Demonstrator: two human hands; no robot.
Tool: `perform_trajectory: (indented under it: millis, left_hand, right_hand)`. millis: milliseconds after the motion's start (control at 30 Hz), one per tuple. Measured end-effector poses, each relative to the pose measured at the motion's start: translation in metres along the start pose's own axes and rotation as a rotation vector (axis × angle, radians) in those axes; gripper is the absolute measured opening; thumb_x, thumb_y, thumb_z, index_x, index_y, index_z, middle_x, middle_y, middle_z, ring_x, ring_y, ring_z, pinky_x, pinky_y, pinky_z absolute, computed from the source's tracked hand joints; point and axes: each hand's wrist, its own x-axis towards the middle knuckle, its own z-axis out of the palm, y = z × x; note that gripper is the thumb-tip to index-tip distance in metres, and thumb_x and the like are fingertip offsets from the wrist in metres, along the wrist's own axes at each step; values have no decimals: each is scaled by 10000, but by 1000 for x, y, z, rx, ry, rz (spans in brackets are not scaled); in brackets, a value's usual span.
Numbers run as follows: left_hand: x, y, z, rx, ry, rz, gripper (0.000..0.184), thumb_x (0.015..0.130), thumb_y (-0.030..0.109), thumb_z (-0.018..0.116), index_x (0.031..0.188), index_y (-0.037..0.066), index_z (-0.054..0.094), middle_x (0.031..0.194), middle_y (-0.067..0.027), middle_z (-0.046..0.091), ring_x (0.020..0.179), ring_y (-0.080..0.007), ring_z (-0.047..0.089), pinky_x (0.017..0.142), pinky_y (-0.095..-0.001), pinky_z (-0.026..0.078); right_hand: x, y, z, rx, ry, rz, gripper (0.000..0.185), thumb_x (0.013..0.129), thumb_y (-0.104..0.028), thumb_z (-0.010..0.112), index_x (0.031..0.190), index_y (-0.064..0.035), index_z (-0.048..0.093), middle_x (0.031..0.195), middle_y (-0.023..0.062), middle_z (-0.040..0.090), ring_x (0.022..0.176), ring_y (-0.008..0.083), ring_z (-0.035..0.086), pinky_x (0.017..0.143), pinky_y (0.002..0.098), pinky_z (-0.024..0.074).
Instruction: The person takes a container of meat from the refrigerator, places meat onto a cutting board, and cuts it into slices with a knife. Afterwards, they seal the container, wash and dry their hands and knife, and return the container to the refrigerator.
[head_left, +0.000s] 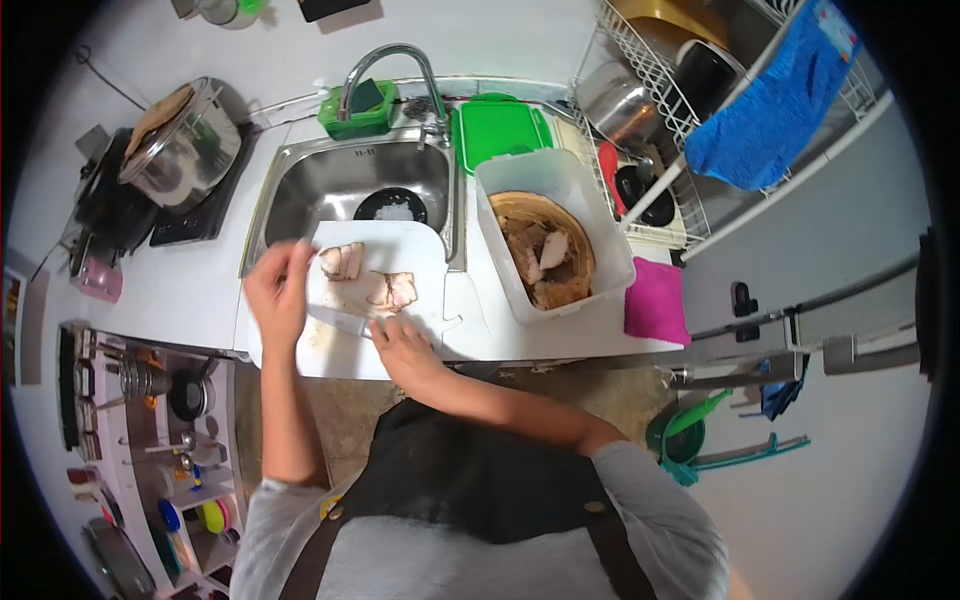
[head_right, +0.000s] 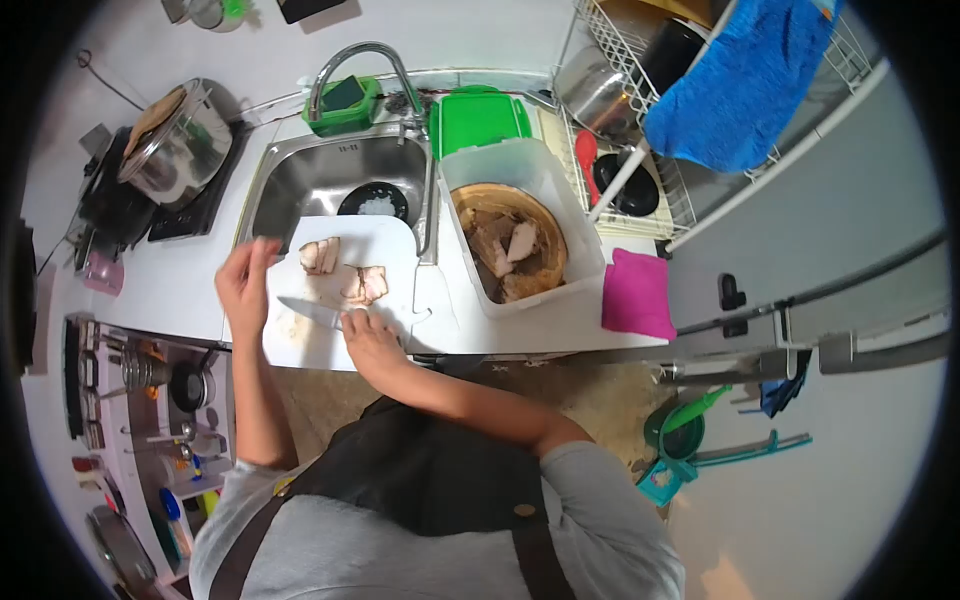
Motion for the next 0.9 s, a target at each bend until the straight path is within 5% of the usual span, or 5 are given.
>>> perform_trajectory:
  millis: [133, 233, 500, 733, 900]
  left_hand:
    - [-80, -45, -49, 125, 156, -306, 254, 911, 179, 542, 910, -50, 652, 827, -87, 651, 736, -110, 583, 643, -237, 469]
    - [-127, -59, -59, 99, 253, -470, 241, 908, 179, 548, 944, -39, 643, 866, -84, 651, 811, -124, 605, 678, -237, 483]
    - [-130, -50, -45, -72, 354, -499, 286, 871, 141, 593, 1121, 1, 585, 944, -70, 638, 771, -79, 562, 660, -205, 458]
    - [-85, -62, -31, -220, 210, -481, 266, 812, 92, 652, 1057, -6, 615, 823, -38, 641, 663, -39, 522, 606, -183, 431]
    - [-48, -63, 4, -394, 14, -372, 208, 820, 60, 639, 1016, -9, 627, 791, -9, 628, 636, -17, 484, 567, -168, 401]
  right_hand:
    - [42, -17, 5, -178, 454, -160, 429, 795, -70, 478, 1184, 110, 456, 1160, 177, 448, 995, 307, 487, 777, 518, 448]
    - [114, -18, -114, -333, 183, -39, 207, 797, -127, 503, 875, -25, 666, 1003, 170, 591, 1059, 347, 497, 797, 567, 429]
    - [233, 151, -210, -422, -486, 577, 712, 760, -663, 519, 1179, -91, 586, 1269, 136, 517, 1188, 324, 471, 991, 422, 363]
    - [315, 319, -153, -343, -535, 437, 247, 775, -195, 543, 893, -32, 686, 884, 171, 670, 809, 321, 654, 772, 430, 493]
    - [284, 241, -279, -358, -50, 664, 206, 778, -165, 524, 780, -7, 656, 713, 130, 653, 556, 219, 623, 551, 393, 489]
